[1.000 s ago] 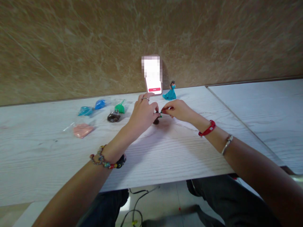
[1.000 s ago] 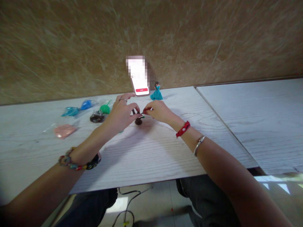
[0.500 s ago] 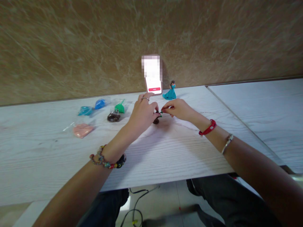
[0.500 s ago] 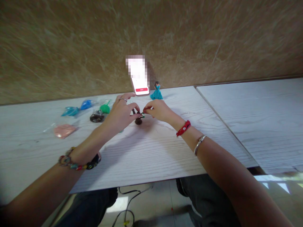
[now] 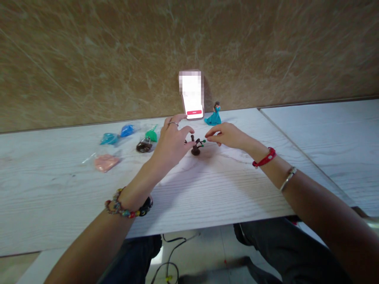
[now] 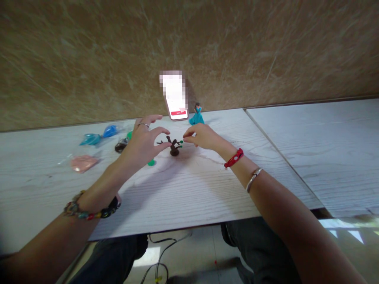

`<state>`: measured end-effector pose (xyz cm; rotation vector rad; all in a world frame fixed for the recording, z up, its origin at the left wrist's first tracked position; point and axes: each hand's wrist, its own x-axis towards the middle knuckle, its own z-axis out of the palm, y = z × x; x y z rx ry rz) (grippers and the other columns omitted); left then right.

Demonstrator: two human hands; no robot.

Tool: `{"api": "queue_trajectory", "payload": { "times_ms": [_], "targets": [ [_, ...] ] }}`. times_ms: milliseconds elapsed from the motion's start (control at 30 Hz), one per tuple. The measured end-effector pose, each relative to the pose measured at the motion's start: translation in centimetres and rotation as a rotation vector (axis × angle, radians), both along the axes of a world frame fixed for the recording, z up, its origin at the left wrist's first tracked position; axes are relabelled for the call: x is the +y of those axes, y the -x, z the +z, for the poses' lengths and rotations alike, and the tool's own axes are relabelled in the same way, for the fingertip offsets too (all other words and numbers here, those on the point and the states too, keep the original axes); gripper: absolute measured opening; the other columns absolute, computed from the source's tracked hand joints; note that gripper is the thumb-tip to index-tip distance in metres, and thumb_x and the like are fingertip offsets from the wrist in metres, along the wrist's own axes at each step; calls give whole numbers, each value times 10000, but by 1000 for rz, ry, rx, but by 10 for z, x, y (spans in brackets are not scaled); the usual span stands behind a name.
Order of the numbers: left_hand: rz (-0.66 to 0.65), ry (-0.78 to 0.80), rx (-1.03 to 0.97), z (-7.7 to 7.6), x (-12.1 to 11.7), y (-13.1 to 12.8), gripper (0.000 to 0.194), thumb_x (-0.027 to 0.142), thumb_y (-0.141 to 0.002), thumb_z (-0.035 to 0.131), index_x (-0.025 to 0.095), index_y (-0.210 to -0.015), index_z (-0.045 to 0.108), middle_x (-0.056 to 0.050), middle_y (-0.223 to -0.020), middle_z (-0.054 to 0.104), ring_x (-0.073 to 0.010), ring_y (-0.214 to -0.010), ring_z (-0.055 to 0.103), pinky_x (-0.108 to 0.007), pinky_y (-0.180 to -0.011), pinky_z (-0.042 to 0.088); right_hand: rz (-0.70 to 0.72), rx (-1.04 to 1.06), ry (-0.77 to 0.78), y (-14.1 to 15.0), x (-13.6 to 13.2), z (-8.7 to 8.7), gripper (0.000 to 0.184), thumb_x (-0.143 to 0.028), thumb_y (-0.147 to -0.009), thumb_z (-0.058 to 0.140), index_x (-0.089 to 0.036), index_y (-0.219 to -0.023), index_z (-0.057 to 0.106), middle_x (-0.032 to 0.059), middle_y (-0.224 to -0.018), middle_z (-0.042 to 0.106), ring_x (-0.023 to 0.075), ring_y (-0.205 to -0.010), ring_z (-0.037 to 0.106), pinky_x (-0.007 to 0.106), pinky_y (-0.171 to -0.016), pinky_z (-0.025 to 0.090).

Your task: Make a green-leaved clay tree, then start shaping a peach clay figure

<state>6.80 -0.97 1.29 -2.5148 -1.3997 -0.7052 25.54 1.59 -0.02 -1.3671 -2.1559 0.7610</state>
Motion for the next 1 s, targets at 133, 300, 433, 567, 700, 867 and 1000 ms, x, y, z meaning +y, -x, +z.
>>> {"api": "queue_trajectory", "payload": {
  "times_ms": [133,300,433,567,700,867,1000],
  "targets": [
    [2,-19,-12,-4,-1,-1,190,254,-703,632,179,-877,621,-81,-1241,406,-271,-1154,360,-444,-967,348,61,-37,1,1,1,-4,219,-175,-731,558,-115,-911,668,55,-807,666,57,-504,490,219,-541,388],
    [11,-31,-11,-4,-5,-6,231,247,-712,619,197,-938,613,-82,-1264,391,-279,-1159,351,-449,-954,355,67,-33,-77,4,0,-7,176,-169,-717,564,-125,-844,677,40,-751,657,85,-599,517,226,-584,378],
    [8,-20,4,-5,-5,-10,212,245,-725,601,210,-933,620,-74,-1265,386,-279,-1169,333,-446,-947,350,64,-7,-86,6,0,-8,161,-160,-713,564,-120,-824,674,34,-721,646,87,-600,512,227,-588,372],
    [26,-3,25,-9,-3,-14,168,243,-739,576,222,-896,631,-54,-1298,354,-290,-1201,282,-445,-930,344,59,21,-118,8,0,-10,162,-149,-717,554,-125,-822,674,29,-709,640,84,-591,504,228,-589,367],
    [41,-2,24,-12,-1,-16,121,258,-747,561,205,-831,629,-43,-1308,351,-287,-1217,254,-439,-937,323,31,1,-131,11,-2,-9,162,-158,-724,556,-121,-820,682,28,-679,630,83,-583,492,229,-583,352],
    [31,-11,-8,-15,0,-16,106,264,-743,563,192,-769,636,-48,-1312,357,-287,-1217,258,-444,-934,323,35,-10,-154,12,-4,-7,174,-156,-736,545,-129,-825,692,28,-672,628,87,-599,497,228,-586,342],
    [10,-15,-45,-16,0,-17,98,252,-737,566,188,-752,639,-49,-1307,364,-282,-1214,270,-447,-941,322,28,-17,-151,12,-5,-5,183,-151,-746,528,-137,-814,697,21,-648,621,92,-607,500,229,-588,336]
  ]
}}
